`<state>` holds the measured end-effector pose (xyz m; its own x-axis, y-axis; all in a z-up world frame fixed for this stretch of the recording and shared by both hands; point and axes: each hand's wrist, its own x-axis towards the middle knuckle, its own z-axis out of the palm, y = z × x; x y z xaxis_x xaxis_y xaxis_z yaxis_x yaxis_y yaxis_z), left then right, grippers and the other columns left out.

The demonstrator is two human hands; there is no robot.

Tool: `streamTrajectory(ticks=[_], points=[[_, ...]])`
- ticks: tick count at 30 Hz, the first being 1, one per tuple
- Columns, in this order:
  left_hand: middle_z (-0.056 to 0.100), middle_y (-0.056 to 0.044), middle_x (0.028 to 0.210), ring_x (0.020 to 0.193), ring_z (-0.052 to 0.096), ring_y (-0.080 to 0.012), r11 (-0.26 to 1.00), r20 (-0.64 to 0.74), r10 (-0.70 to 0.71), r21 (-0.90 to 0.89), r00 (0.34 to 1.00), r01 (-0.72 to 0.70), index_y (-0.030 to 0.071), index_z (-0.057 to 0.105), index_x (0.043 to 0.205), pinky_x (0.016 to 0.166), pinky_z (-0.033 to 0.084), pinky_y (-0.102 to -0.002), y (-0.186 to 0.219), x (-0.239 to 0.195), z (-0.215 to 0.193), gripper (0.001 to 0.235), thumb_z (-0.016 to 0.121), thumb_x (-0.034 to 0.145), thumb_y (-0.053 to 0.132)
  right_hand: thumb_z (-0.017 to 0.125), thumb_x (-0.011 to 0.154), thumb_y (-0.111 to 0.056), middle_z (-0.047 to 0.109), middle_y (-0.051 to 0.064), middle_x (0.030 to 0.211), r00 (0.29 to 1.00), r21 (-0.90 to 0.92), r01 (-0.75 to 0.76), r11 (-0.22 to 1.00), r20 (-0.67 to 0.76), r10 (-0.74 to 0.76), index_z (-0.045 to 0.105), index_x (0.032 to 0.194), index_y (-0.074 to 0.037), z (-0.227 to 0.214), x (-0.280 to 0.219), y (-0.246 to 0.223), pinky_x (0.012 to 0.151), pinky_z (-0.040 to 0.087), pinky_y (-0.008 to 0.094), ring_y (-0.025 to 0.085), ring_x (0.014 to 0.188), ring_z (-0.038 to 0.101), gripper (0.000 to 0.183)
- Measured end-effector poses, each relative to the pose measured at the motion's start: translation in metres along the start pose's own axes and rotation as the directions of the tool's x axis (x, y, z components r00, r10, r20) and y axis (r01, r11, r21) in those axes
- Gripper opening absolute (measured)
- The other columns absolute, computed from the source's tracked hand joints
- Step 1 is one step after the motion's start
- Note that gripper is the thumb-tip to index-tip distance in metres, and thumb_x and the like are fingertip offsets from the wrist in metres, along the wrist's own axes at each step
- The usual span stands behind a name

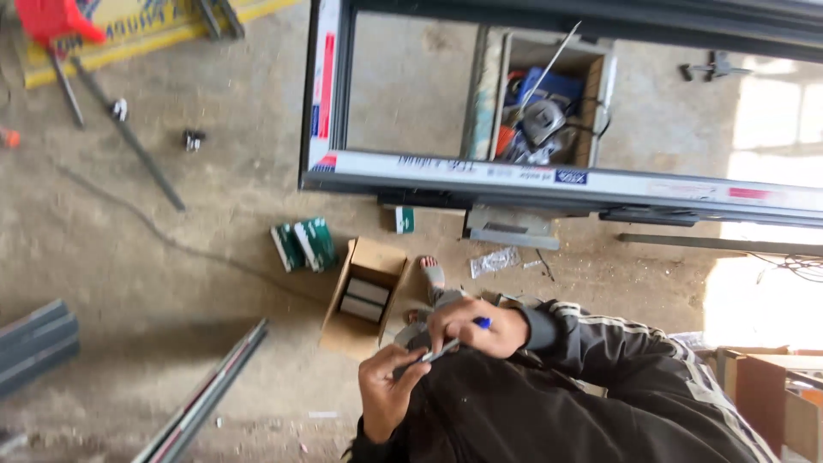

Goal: Measuring aluminum frames with a tape measure and marking hinge positions with a pen and template

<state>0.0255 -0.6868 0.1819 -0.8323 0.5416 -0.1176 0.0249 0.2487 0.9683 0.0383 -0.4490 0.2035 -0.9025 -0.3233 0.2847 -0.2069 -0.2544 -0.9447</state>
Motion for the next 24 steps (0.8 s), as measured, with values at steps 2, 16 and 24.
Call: streamTrajectory(ticks=[2,16,24], points=[[0.061,-0.007,0.064,0.058,0.055,-0.0181,0.992,0.063,-0.083,-0.089,0.995,0.089,-0.001,0.085,0.091,0.055,0.041,-0.036,-0.007,0.008,-0.006,0.029,0.079,0.087,0.028,0.031,0.114,-0.035,0.067,0.013,0.092,1.0,-0.006,0.018,1.0,0.025,-0.018,0.067,0.102,-0.001,-0.006,0.004,0.0,0.073,0.054,0.039,0.028,0.076,0.064,0.052],[0.079,-0.003,0.077,0.073,0.066,-0.0081,0.807,0.185,-0.494,-0.266,0.849,0.527,0.008,0.083,0.098,0.072,0.053,-0.027,-0.178,0.032,-0.018,0.026,0.08,0.086,0.03,0.039,0.109,-0.021,0.07,0.019,0.107,0.986,-0.212,-0.164,0.963,-0.002,0.168,0.066,0.11,0.003,0.029,0.015,0.077,0.088,0.057,0.045,0.035,0.096,0.069,0.037],[0.066,-0.018,0.133,0.128,0.062,-0.0347,0.641,-0.038,-0.749,-0.297,0.662,0.708,0.002,0.05,0.149,0.11,0.05,-0.056,-0.439,0.074,-0.072,0.085,0.072,0.093,0.063,0.06,0.095,-0.013,0.079,0.017,0.089,0.506,-0.5,-0.839,0.215,-0.572,0.645,0.08,0.096,-0.011,-0.036,-0.259,0.285,0.075,0.059,0.051,0.042,0.084,0.075,0.02]])
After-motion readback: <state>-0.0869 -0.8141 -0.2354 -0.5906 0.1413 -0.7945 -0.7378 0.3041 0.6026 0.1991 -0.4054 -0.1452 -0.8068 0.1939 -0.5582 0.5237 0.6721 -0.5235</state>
